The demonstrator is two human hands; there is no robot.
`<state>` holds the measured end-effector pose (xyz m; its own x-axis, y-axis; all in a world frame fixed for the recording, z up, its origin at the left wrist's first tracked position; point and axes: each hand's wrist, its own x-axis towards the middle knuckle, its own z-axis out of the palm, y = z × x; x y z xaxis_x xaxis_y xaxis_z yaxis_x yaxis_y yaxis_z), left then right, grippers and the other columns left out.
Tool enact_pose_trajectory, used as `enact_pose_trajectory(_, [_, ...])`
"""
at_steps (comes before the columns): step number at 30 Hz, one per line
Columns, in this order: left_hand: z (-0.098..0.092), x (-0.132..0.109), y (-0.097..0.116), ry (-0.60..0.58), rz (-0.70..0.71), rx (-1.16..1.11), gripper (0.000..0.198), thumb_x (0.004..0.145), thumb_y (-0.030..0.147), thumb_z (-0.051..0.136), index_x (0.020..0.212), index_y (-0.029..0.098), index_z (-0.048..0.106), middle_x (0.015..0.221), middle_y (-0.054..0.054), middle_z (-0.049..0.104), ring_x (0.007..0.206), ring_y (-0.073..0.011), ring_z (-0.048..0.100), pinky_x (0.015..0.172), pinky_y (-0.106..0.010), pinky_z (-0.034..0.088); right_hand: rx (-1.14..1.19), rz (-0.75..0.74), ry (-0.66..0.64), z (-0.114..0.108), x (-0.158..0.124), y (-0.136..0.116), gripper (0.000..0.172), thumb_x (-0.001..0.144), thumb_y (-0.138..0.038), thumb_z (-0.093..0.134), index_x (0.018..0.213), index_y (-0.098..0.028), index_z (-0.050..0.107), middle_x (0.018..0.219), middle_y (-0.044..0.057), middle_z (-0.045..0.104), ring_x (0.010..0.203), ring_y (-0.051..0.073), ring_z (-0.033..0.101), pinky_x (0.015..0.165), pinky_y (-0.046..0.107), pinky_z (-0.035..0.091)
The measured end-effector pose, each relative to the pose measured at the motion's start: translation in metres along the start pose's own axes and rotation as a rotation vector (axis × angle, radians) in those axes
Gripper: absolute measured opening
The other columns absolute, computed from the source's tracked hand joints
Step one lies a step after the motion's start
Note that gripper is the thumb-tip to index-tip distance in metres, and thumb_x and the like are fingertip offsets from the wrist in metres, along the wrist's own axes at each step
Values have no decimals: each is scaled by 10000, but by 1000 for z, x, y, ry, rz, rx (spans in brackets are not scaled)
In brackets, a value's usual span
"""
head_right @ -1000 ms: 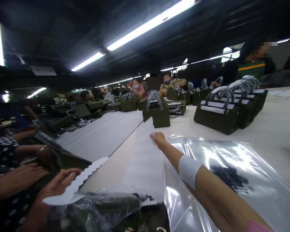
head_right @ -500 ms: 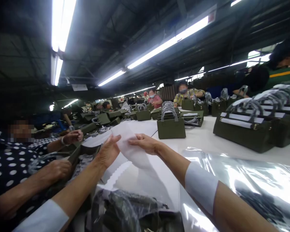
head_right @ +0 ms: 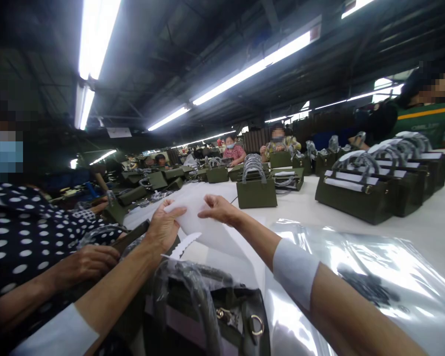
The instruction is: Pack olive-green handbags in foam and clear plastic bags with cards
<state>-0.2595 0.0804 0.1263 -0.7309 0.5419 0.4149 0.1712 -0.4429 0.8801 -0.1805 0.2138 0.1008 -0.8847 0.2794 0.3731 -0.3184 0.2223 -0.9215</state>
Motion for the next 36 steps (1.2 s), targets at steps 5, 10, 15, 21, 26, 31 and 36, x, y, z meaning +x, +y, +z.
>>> enact_pose_trajectory(5, [-19, -51, 36, 155, 282, 238, 320, 637, 255, 672, 889, 215, 479, 1078, -5, 526, 1047, -167, 488, 933, -340, 374, -197, -85, -33, -15, -20, -4, 376, 664, -239, 611, 1008, -163, 477, 741, -20, 533, 573, 73, 472, 485, 168, 370])
enact_pose_trajectory(10, [-51, -144, 29, -28, 739, 1144, 29, 771, 210, 550, 763, 200, 576, 1322, -32, 412, 1255, -279, 326, 1051, -488, 227, -470, -196, -247, -18, -53, -7, 37, 698, -112, 526, 675, -117, 553, 722, 33, 553, 653, 108, 511, 628, 219, 405])
enact_pose_trajectory(15, [-48, -165, -10, 36, 708, 1335, 327, 750, 343, 619, 1032, 194, 548, 1429, -113, 244, 1303, -344, 224, 1023, -565, 249, -749, -361, -464, 3, -70, -24, 280, 659, 41, 415, 763, -143, 600, 857, 57, 572, 744, 118, 527, 713, 233, 383])
enact_pose_trajectory(21, [-31, -163, -26, 181, 587, 1153, 417, 763, 373, 604, 1103, 167, 479, 1465, -148, 110, 1331, -316, 170, 1049, -509, 263, -973, -469, -578, 6, -69, -25, 307, 701, 59, 371, 775, -142, 590, 849, 51, 555, 774, 108, 525, 706, 210, 388])
enact_pose_trajectory(26, [-30, -161, -25, 119, 489, 1157, 417, 771, 388, 586, 1112, 166, 495, 1472, -145, 63, 1325, -333, 178, 1036, -516, 286, -913, -452, -602, 7, -65, -15, 201, 795, -54, 443, 770, -140, 623, 846, 55, 563, 762, 115, 533, 712, 222, 405])
enact_pose_trajectory(31, [-28, -159, -23, 100, 474, 1147, 443, 766, 403, 588, 1120, 161, 476, 1470, -153, 63, 1324, -326, 188, 1039, -501, 292, -853, -434, -602, 13, -63, -18, 214, 771, -45, 482, 850, -138, 658, 944, 78, 585, 826, 125, 557, 752, 222, 422])
enact_pose_trajectory(36, [-26, -161, -25, 134, 468, 1125, 436, 759, 407, 594, 1089, 155, 460, 1466, -178, 26, 1317, -333, 203, 1021, -501, 309, -777, -406, -568, 17, -63, -20, 234, 764, -62, 509, 908, -146, 673, 1040, 92, 588, 914, 148, 565, 804, 233, 428])
